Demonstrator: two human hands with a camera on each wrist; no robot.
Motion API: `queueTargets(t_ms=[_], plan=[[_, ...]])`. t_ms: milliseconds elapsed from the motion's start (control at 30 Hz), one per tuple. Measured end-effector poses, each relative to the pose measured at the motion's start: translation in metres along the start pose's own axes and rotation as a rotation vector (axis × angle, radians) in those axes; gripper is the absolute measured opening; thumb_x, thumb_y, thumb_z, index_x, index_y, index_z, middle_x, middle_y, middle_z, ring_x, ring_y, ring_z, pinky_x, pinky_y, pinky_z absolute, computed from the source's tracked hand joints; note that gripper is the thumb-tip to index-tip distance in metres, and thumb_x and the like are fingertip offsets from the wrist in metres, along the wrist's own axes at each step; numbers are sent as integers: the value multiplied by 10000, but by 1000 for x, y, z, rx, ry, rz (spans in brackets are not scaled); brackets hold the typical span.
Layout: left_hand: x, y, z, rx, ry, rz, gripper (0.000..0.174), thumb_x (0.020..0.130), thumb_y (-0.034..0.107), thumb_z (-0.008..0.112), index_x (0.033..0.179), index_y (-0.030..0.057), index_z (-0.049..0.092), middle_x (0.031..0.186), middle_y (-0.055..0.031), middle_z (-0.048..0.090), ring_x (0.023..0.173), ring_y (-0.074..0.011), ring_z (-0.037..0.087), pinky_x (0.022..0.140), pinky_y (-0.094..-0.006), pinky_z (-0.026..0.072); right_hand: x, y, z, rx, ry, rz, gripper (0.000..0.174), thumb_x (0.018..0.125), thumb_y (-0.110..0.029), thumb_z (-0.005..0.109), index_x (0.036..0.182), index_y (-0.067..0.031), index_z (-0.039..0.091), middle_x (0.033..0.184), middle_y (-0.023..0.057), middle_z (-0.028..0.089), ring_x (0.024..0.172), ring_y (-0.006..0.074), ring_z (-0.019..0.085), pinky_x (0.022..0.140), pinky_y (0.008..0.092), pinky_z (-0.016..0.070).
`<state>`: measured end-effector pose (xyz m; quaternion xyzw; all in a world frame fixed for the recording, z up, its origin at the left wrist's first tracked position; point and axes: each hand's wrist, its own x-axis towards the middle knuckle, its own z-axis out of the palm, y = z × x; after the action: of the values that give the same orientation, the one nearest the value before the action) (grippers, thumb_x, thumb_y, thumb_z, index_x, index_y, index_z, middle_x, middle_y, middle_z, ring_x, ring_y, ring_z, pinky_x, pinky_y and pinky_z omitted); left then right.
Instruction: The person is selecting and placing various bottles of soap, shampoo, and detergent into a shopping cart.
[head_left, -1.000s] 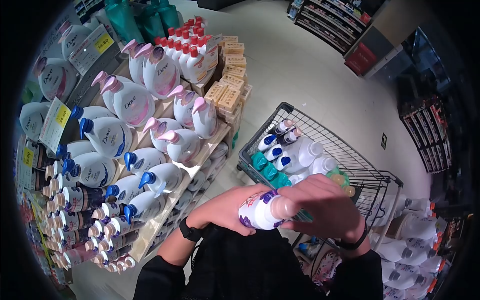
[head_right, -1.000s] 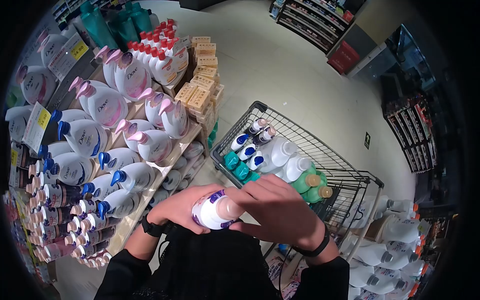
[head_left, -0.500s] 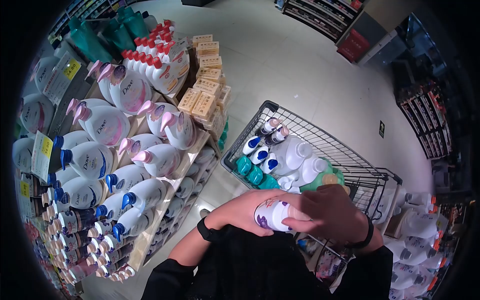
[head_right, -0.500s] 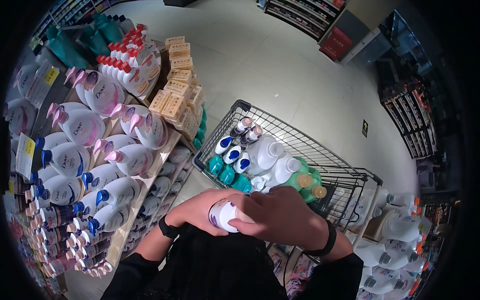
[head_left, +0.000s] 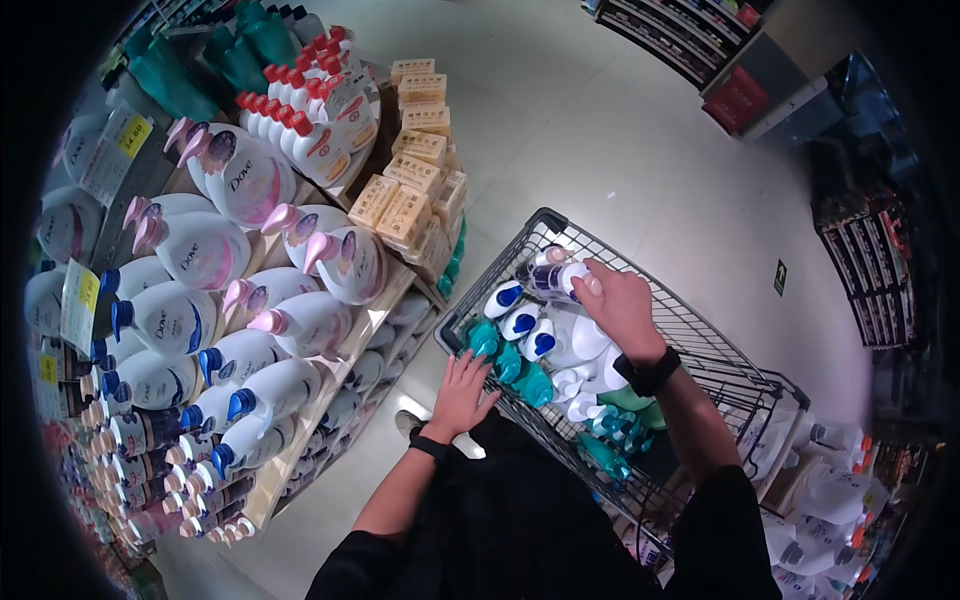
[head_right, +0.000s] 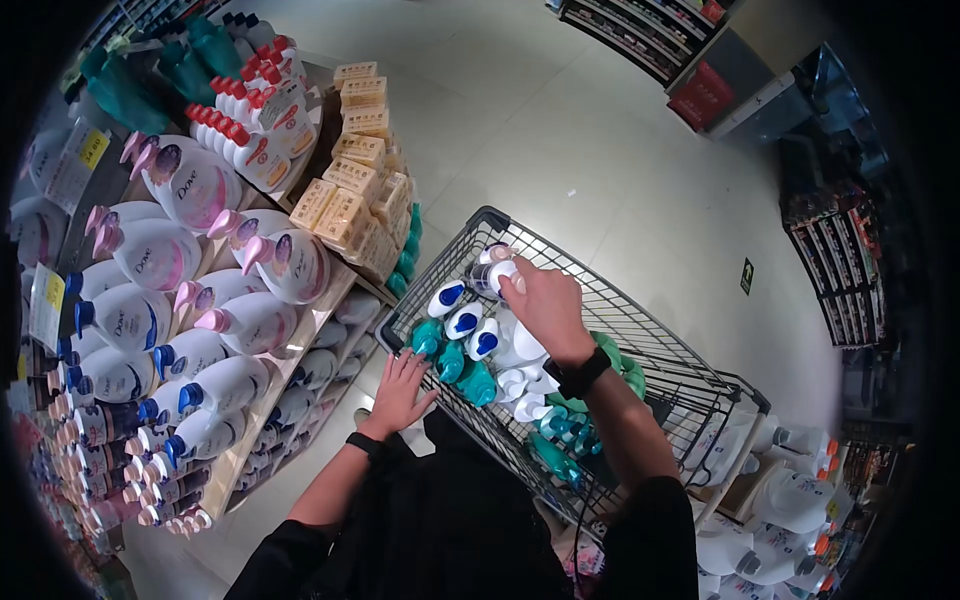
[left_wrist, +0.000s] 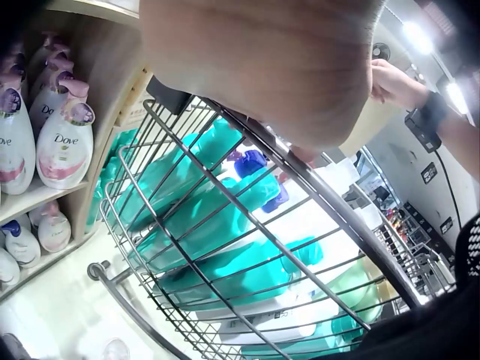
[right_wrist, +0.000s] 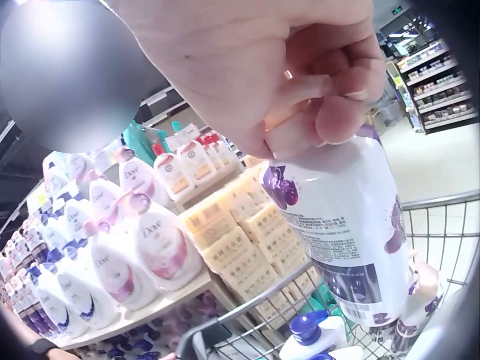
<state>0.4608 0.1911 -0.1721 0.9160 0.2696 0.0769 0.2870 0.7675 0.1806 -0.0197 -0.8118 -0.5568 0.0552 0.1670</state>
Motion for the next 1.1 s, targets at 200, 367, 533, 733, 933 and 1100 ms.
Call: queueTargets(t_ms=[200,367,533,733,933,1100], plan=[[-1,4,-5,19,-42,-26,524,962,422,537,1398,132,519,1519,-123,408,1444,-341,297,1208,-533,154,8,23,48,17,27,-5,366,852,-386,668,1087,-111,724,616,172,647,584,363,653,540,458,510],[-5,4,-5,20,-40,-31,527,961,433,531,1402,144,522,1528,-118,400,1445,-343,296,1207,-539,154,14,24,66,37,3,25,345,850,-390,673,1044,-109,722,652,168,667,622,369,666,569,466,526],[-7,7,-5,8,-86,-36,537,971,445,512,1421,152,500,1551,-124,359,1459,-356,256,1206,-548,133,12,40,112,-9,-83,86,361,832,-412,692,975,-82,713,745,180,693,736,373,689,661,479,551],[-3,6,-11,1,-104,-43,521,974,458,510,1402,162,530,1553,-121,358,1460,-355,254,1204,-556,137,16,39,157,-55,-203,206,414,838,-422,695,871,-11,728,846,204,713,850,372,698,769,477,560],[-3,12,-16,42,-88,-67,490,961,458,538,1363,180,569,1551,-104,371,1455,-334,283,1204,-544,162,23,40,189,-56,-315,360,354,862,-400,668,939,-60,727,957,187,722,922,362,699,814,457,556],[-2,8,-16,11,-173,-70,498,980,464,509,1400,197,527,1573,-116,326,1481,-349,225,1206,-555,131,30,35,182,22,-420,518,417,840,-378,675,1043,-14,687,1042,232,701,1002,373,680,869,470,541]])
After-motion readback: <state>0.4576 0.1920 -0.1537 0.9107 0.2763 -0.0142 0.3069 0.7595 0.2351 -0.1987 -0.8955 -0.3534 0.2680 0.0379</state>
